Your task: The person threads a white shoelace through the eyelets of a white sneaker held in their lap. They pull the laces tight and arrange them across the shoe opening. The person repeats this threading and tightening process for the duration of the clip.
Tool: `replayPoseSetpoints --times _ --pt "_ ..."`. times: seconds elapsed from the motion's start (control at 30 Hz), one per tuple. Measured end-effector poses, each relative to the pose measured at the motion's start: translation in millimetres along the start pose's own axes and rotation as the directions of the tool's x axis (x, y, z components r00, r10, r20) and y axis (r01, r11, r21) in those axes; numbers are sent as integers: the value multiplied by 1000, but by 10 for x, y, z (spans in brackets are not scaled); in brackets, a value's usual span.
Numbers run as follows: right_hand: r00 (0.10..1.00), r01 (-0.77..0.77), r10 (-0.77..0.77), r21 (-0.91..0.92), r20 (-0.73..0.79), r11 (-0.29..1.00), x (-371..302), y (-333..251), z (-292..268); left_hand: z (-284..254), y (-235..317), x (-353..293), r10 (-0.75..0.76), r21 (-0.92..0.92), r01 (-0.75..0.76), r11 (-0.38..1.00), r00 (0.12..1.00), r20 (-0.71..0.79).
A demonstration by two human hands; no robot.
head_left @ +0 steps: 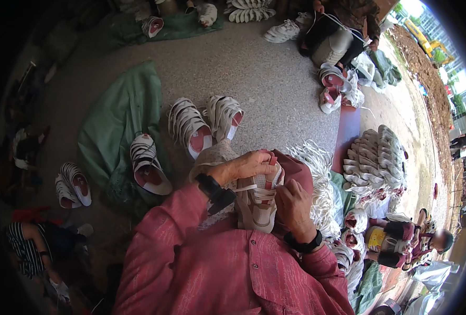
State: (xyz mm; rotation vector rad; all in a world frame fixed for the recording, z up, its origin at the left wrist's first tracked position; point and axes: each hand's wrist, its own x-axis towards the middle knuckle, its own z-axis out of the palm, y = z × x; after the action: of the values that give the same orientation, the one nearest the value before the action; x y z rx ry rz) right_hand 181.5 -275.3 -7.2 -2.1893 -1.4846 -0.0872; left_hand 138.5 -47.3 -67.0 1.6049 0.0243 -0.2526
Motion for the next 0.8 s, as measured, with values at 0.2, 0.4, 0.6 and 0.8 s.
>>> replayPoseSetpoints --times 0.2,0.4,0.6,0.8 --pt "995 42 -36 -63 92 997 22 5 14 32 -36 -1 60 53 -59 997 998 -23" --pt "993 -93 78 184 85 979 -14 120 -50 31 -46 -1 41 16 -40 999 999 -30" --pt "987 -148 157 212 -25 966 -8 -4 36 30 84 -42 41 25 -40 999 998 -45" --pt "987 -117 134 177 -88 977 -83 -10 74 4 87 -36 -64 -133 67 989 997 32"
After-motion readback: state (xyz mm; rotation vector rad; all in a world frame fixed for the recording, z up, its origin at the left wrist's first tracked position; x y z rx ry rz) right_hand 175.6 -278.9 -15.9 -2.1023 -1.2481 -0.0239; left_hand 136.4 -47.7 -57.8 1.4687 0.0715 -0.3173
